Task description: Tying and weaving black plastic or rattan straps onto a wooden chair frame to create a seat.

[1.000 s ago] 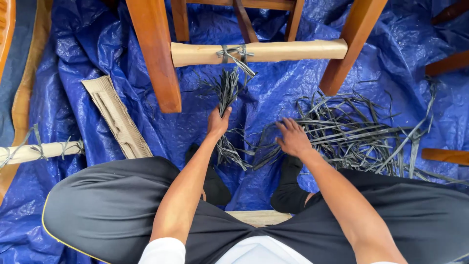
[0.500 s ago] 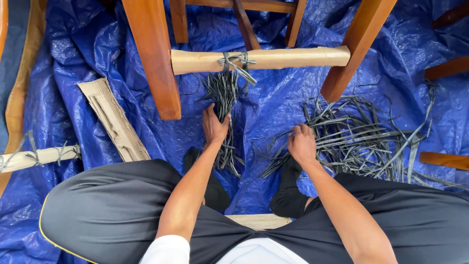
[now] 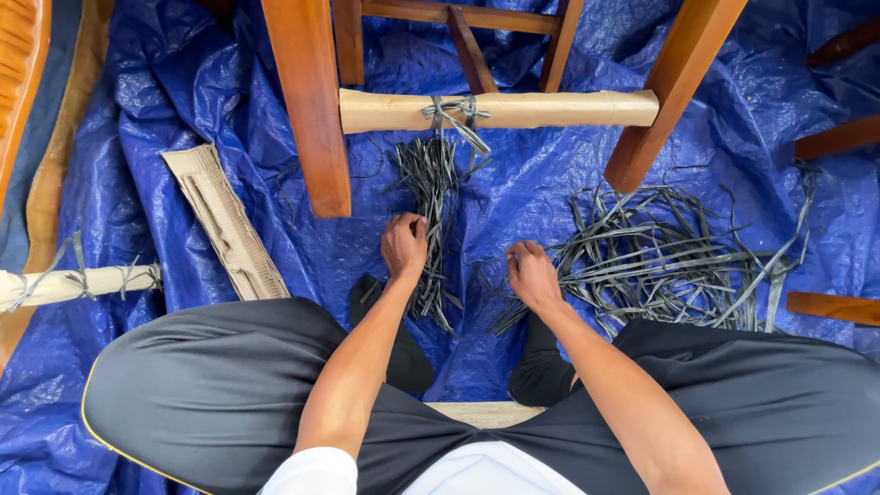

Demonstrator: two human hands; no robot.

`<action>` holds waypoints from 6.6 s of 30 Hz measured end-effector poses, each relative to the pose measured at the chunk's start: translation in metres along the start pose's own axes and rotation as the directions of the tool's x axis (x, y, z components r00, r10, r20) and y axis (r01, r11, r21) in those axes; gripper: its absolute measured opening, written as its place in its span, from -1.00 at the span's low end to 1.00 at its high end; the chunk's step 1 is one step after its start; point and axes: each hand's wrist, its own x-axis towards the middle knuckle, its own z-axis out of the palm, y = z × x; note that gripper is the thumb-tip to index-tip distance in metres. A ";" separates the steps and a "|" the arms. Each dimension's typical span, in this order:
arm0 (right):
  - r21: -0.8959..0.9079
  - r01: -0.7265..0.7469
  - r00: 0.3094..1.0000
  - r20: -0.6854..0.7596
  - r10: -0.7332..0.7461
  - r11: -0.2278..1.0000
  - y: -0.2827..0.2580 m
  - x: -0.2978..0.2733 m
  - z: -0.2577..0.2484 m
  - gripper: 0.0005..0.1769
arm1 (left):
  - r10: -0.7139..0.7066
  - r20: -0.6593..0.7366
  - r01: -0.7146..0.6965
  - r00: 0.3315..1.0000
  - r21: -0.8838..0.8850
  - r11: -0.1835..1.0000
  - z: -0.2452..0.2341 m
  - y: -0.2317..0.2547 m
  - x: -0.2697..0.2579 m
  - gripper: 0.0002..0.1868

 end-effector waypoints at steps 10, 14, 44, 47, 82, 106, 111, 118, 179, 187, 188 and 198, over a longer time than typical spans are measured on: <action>0.148 0.050 0.998 0.032 -0.055 0.988 -0.049 0.020 -0.018 -0.83 | -0.259 0.029 0.249 0.965 -0.396 0.884 0.000 -0.013 -0.005 -0.85; 0.201 0.084 0.993 0.070 -0.100 0.976 -0.071 0.028 -0.021 -0.83 | -0.221 0.094 0.234 0.971 -0.175 0.956 -0.008 -0.015 -0.011 -0.71; 0.748 -0.391 0.903 0.425 0.065 0.536 -0.131 0.064 -0.028 -0.67 | -0.044 -0.087 -0.008 0.995 -0.516 0.857 -0.112 0.112 -0.069 -0.85; 0.759 -0.410 0.905 0.408 0.120 0.507 -0.130 0.065 -0.050 -0.68 | -0.046 0.068 0.075 0.997 -0.528 0.846 -0.121 0.116 -0.065 -0.83; 0.969 -0.162 0.970 0.192 0.151 -0.188 -0.112 0.142 -0.093 -0.95 | 0.536 0.335 -0.490 0.775 -0.217 0.844 -0.154 0.263 0.164 -0.65; 0.286 0.101 0.967 0.197 -0.161 0.953 -0.163 0.127 -0.236 -0.70 | 0.734 0.040 -0.725 0.678 -0.131 0.676 -0.188 0.262 0.133 -0.92; 0.400 0.027 0.983 0.156 -0.097 0.916 -0.146 0.164 -0.234 -0.61 | 0.686 -0.002 -0.675 0.728 -0.183 0.715 -0.191 0.260 0.124 -0.88; 0.541 -0.162 0.978 0.201 0.060 0.826 -0.152 0.190 -0.230 -0.61 | 0.680 0.009 -0.656 0.733 -0.253 0.711 -0.199 0.267 0.120 -0.88; 0.185 0.112 0.986 0.101 -0.132 0.976 -0.163 0.104 -0.215 -0.71 | 0.572 0.082 -0.505 0.816 -0.379 0.775 -0.173 0.267 0.146 -0.79; 0.188 0.162 0.986 -0.063 -0.153 0.969 -0.180 0.123 -0.242 -0.67 | 0.554 0.228 -0.404 0.801 -0.477 0.781 -0.188 0.275 0.135 -0.83; 0.194 0.177 0.982 -0.098 -0.161 0.965 -0.180 0.126 -0.240 -0.67 | 0.607 0.225 -0.470 0.762 -0.453 0.757 -0.186 0.272 0.136 -0.88; 0.577 0.125 0.992 -0.098 -0.084 0.807 -0.142 0.153 -0.221 -0.49 | 0.614 0.203 -0.448 0.763 -0.519 0.728 -0.184 0.264 0.133 -0.92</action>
